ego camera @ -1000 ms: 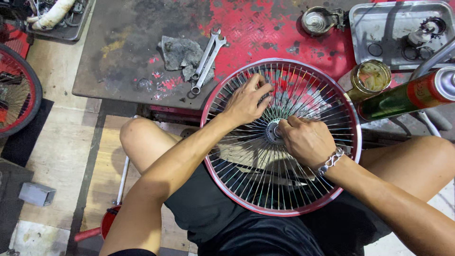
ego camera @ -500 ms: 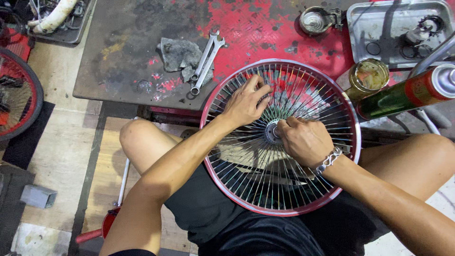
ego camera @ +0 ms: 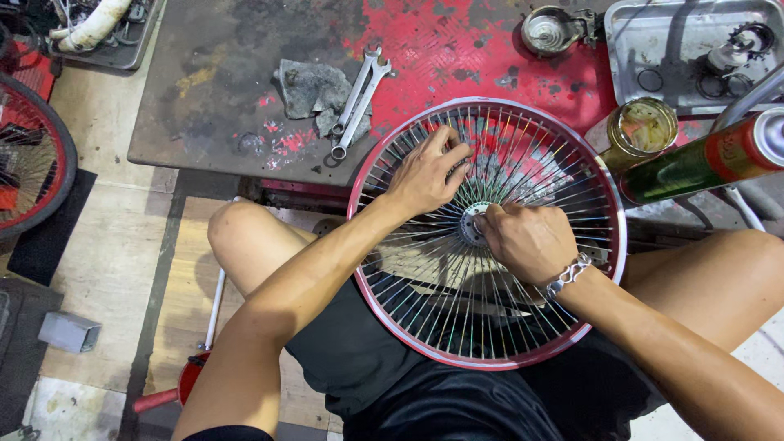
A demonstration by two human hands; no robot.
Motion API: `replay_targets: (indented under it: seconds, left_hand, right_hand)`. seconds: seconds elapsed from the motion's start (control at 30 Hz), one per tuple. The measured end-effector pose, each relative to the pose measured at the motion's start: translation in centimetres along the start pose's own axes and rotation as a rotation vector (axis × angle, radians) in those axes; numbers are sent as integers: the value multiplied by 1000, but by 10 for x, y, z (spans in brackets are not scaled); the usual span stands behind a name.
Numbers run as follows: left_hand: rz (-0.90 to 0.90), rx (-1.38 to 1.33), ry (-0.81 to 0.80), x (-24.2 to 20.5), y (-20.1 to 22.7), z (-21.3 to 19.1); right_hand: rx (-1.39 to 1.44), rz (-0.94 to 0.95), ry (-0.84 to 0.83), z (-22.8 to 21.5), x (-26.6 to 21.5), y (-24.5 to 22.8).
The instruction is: The person uses wrenches to work on a wheel hub, cleans the rim and spokes with a cloth, and then attempts to fit a tire onto the wheel rim by hand.
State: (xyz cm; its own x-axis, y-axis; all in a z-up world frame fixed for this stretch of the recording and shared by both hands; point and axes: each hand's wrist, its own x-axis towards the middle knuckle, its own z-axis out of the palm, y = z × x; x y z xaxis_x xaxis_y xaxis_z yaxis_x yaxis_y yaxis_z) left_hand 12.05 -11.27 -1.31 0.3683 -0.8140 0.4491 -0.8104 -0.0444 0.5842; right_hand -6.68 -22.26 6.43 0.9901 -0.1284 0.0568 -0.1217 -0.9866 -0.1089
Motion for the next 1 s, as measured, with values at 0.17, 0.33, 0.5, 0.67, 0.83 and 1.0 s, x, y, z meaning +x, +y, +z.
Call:
replay_targets:
  seconds: [0.17,0.33,0.5,0.67,0.83,1.0]
  left_hand:
    - [-9,1,-14,4,2,1]
    - [-10,-10,-6,0,3,1]
    - [2,0,7,3,4,-1]
    - [-4,-12,2,0,3,1]
    - [8,-7,14,3,2,0]
    - [9,-1,6,1,2,1]
  right_hand:
    - [-14,-15,-36,-2,0,5]
    - [-13,-1,-44,-1,0,2]
    - [-41,-19,-18,0,-1,1]
    - [-98,-106,71,4,-7,1]
    - [-52,-163,147,-2,-6,0]
    - [-65,-32,-7,-3,-3,-2]
